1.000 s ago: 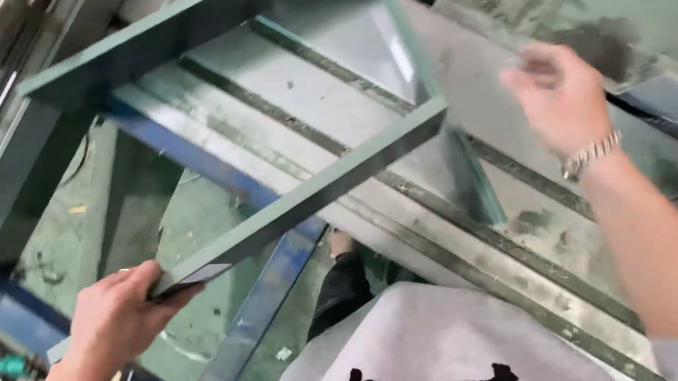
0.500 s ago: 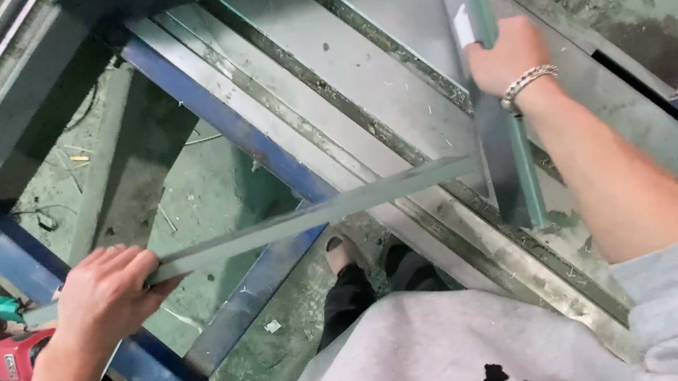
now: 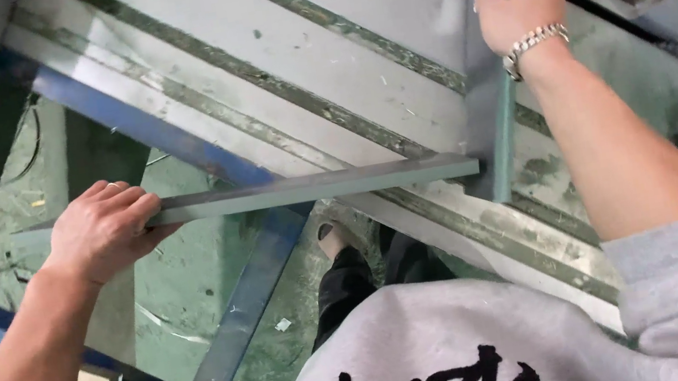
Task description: Assembling a rectangular frame from pre-cut panels using a pneumatic nail gun
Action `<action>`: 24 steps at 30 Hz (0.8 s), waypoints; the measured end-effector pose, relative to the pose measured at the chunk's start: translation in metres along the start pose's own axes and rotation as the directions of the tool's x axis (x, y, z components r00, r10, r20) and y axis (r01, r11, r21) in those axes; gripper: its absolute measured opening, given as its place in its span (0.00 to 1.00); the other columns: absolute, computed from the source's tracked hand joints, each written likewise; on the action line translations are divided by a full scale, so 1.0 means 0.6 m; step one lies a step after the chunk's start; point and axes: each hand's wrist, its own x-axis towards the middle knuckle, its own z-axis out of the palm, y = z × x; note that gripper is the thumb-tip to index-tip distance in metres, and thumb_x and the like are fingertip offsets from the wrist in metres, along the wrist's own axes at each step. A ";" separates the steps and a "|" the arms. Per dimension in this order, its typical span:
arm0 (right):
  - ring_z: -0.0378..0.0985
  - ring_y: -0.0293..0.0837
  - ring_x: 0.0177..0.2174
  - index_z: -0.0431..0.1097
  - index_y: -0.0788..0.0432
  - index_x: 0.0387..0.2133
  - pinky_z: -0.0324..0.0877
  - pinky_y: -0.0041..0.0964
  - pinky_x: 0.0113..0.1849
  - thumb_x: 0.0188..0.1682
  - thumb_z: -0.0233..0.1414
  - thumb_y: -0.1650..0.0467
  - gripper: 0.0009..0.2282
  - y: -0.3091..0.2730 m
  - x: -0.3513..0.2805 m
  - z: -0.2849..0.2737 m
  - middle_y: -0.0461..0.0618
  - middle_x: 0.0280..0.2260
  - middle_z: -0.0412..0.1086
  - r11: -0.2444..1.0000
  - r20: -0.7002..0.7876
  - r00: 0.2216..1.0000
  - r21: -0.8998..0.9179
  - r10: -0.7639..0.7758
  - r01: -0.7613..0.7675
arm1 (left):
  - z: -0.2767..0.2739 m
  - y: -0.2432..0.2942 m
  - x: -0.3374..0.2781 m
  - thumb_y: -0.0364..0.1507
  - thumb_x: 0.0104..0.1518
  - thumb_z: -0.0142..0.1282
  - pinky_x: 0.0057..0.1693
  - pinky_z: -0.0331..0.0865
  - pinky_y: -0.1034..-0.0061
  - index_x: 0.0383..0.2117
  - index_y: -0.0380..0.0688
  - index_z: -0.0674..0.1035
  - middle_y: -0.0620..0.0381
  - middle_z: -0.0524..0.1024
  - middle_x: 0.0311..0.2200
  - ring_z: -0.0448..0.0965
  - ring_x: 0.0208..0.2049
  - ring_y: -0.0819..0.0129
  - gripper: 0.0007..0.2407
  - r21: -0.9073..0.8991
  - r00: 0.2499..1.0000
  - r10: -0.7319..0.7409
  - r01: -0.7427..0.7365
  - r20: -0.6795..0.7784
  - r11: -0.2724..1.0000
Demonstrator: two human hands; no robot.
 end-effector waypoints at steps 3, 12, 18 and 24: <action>0.44 0.34 0.22 0.46 0.49 0.15 0.43 0.34 0.23 0.46 0.49 0.75 0.18 0.036 0.041 0.019 0.35 0.18 0.45 0.995 -0.079 0.994 0.055 -0.081 0.085 | 0.003 -0.020 0.043 0.46 0.59 0.61 0.36 0.69 0.68 0.21 0.50 0.71 0.62 0.71 0.20 0.73 0.24 0.61 0.18 -0.037 0.997 0.063 -0.064 -0.036 0.997; 0.75 0.50 0.38 0.69 0.59 0.51 0.67 0.44 0.38 0.55 0.49 0.50 0.25 0.081 -0.057 -0.028 0.54 0.43 0.74 0.947 -0.062 0.949 0.067 -0.309 0.313 | 0.005 -0.082 0.126 0.28 0.57 0.67 0.38 0.74 0.59 0.32 0.43 0.79 0.54 0.78 0.27 0.78 0.27 0.54 0.07 -0.184 0.996 0.084 -0.085 -0.016 0.979; 0.58 0.57 0.64 0.55 0.66 0.65 0.57 0.53 0.62 0.44 0.53 0.80 0.31 0.184 -0.283 -0.054 0.62 0.65 0.57 0.916 0.165 0.912 0.212 -0.376 0.339 | -0.014 -0.082 0.159 0.31 0.60 0.61 0.36 0.76 0.57 0.39 0.43 0.79 0.53 0.81 0.32 0.80 0.30 0.52 0.07 -0.235 0.990 0.003 0.029 0.138 0.971; 0.85 0.45 0.24 0.68 0.61 0.46 0.75 0.39 0.24 0.53 0.53 0.56 0.20 0.210 -0.298 0.027 0.53 0.26 0.80 0.982 0.342 0.931 -0.090 -0.123 0.163 | 0.006 -0.097 0.148 0.33 0.59 0.63 0.46 0.68 0.59 0.37 0.42 0.79 0.52 0.78 0.28 0.76 0.30 0.49 0.09 -0.311 0.994 0.066 -0.038 0.082 0.950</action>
